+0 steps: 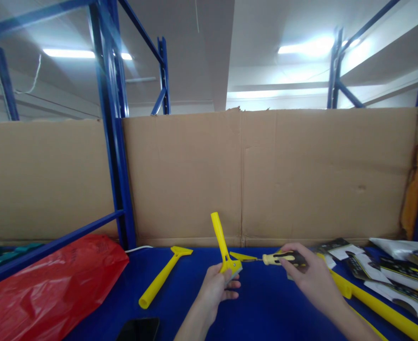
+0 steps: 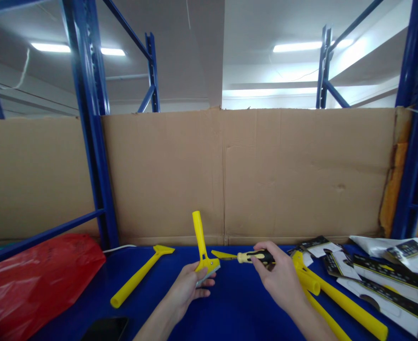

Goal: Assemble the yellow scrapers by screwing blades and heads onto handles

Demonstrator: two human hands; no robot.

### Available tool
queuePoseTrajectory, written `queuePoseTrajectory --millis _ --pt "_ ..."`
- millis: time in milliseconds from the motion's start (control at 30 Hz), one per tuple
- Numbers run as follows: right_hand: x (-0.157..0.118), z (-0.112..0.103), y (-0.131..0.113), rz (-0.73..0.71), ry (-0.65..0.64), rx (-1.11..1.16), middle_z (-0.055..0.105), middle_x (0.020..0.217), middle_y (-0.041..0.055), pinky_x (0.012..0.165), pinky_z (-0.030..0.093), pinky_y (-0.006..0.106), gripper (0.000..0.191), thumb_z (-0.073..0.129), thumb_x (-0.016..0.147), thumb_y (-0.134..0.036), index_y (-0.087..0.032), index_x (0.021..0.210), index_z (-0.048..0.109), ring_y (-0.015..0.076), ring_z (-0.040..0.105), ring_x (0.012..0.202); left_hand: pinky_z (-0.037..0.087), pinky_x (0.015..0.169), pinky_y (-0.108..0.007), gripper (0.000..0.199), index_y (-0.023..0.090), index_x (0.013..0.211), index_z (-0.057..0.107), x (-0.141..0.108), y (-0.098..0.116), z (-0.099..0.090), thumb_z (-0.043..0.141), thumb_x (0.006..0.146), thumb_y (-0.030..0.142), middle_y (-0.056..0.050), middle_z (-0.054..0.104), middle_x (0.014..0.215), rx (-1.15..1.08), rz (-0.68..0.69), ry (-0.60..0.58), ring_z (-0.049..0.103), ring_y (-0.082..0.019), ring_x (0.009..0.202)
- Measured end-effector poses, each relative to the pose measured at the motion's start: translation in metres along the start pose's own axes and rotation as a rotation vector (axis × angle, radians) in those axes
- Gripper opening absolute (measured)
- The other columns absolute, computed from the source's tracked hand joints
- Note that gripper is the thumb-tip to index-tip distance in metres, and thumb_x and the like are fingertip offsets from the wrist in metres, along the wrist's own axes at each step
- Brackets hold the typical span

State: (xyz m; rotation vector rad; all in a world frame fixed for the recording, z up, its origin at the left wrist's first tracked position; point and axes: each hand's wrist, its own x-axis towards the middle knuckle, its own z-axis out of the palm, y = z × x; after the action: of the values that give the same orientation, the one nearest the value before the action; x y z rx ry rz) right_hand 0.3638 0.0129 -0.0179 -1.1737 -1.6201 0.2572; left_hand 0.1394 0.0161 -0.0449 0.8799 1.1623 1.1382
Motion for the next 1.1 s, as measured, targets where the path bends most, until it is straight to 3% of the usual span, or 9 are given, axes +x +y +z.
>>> queuePoseTrajectory --millis 300,500,1100 --pt "-0.009 0.007 -0.014 -0.149 -0.048 0.006 0.066 0.076 0.0024 0.052 0.050 0.025 0.011 0.055 0.080 -0.033 -0.022 0.080 0.060 0.0176 0.063 0.064 0.046 0.050 -0.021 0.020 0.010 0.093 0.064 -0.002 0.000 0.000 0.061 0.075 0.019 -0.008 0.065 0.082 0.013 -0.011 -0.018 0.059 -0.011 0.059" --pt "-0.011 0.007 -0.019 -0.172 -0.069 -0.011 0.065 0.077 0.0034 0.051 0.050 0.024 0.011 0.053 0.083 -0.032 -0.022 0.080 0.059 0.0177 0.062 0.065 0.045 0.051 -0.021 0.025 0.011 0.092 0.064 -0.001 -0.001 0.000 0.067 0.071 0.025 -0.008 0.065 0.081 0.018 0.005 -0.038 0.059 -0.012 0.060" --pt "-0.012 0.005 -0.024 -0.218 -0.100 -0.058 0.064 0.077 0.0034 0.055 0.049 0.027 0.010 0.051 0.083 -0.029 -0.023 0.078 0.056 0.0181 0.061 0.066 0.045 0.052 -0.022 0.021 0.010 0.092 0.064 0.001 -0.002 0.000 0.063 0.073 0.020 -0.007 0.064 0.078 -0.008 -0.004 -0.028 0.058 -0.012 0.059"
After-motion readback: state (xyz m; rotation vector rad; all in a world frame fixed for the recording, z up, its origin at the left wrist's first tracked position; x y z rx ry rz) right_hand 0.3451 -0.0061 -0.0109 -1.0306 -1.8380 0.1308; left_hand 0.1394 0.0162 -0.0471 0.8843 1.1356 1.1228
